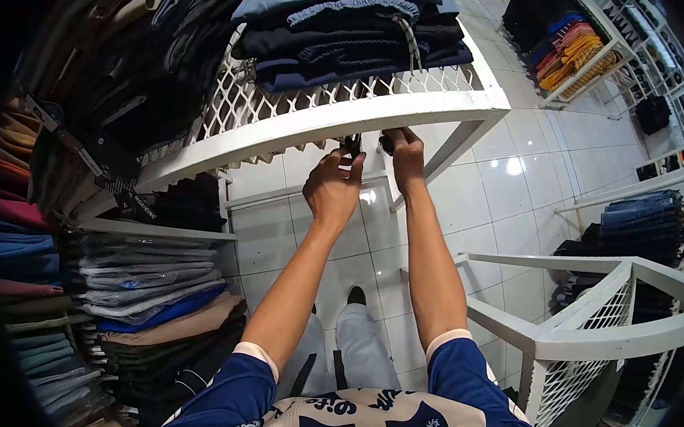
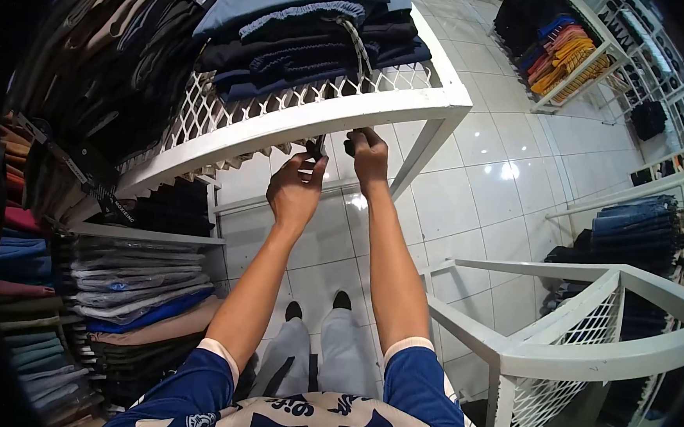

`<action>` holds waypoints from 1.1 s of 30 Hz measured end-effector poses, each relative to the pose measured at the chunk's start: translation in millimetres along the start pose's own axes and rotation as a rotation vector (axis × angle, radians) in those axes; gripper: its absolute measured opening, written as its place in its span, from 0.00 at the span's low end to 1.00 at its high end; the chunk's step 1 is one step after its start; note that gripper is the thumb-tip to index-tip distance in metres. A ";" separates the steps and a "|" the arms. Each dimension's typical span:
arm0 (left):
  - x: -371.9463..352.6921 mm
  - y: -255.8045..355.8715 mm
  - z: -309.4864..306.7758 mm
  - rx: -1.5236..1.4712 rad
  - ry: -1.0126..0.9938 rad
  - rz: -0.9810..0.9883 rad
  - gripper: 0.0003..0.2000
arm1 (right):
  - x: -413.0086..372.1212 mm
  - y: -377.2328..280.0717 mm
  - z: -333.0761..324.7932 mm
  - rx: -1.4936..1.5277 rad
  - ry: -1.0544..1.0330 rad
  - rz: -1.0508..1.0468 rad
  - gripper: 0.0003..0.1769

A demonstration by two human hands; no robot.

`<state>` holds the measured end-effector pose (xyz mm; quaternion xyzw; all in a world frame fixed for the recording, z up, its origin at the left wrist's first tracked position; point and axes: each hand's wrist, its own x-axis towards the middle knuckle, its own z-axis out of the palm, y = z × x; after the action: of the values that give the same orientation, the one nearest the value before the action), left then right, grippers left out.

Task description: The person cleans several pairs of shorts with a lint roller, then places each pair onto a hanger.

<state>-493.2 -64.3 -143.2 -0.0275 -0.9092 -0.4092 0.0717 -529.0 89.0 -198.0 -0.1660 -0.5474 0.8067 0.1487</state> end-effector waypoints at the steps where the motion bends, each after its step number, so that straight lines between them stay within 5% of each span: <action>1: 0.4 -0.1 0.7 0.020 -0.016 -0.022 0.18 | -3.2 -4.7 -0.6 -0.095 0.005 -0.011 0.17; 5: -4.5 2.8 -2.3 -0.020 -0.032 -0.063 0.18 | -38.0 -1.5 -10.9 -0.033 -0.040 -0.073 0.19; 8: -23.9 -6.8 -8.4 -0.015 -0.007 -0.052 0.20 | -87.2 19.0 -27.8 -0.010 0.035 0.071 0.22; 13: -91.6 -38.1 -34.3 -0.216 -0.447 -0.182 0.21 | -212.2 33.0 -58.7 -0.037 0.024 0.254 0.24; 20: -171.1 -54.2 -55.5 -0.495 -0.732 -0.012 0.25 | -362.9 30.0 -50.2 -0.054 -0.024 0.362 0.24; 23: -193.6 -62.6 -68.1 -0.642 -0.828 -0.163 0.27 | -409.7 27.5 -29.9 -0.092 -0.038 0.250 0.25; 26: -211.7 -62.3 -110.7 -0.776 -0.849 -0.074 0.25 | -456.3 -7.8 -20.1 -0.300 -0.032 0.155 0.27; 28: -222.3 -51.9 -158.4 -0.775 -0.907 -0.058 0.24 | -484.7 -42.9 -23.9 -0.254 0.268 -0.048 0.27; 31: -242.8 -46.7 -203.7 -0.768 -0.938 0.179 0.24 | -550.1 -100.5 -30.0 -0.236 0.450 -0.133 0.31; 33: -254.7 -23.6 -235.9 -0.510 -0.953 0.592 0.29 | -595.7 -125.5 -29.2 -0.042 0.582 -0.324 0.33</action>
<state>-218.7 -254.2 -45.1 -0.4749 -0.6684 -0.5194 -0.2408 27.4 -93.0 -28.5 -0.3031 -0.5177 0.6800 0.4216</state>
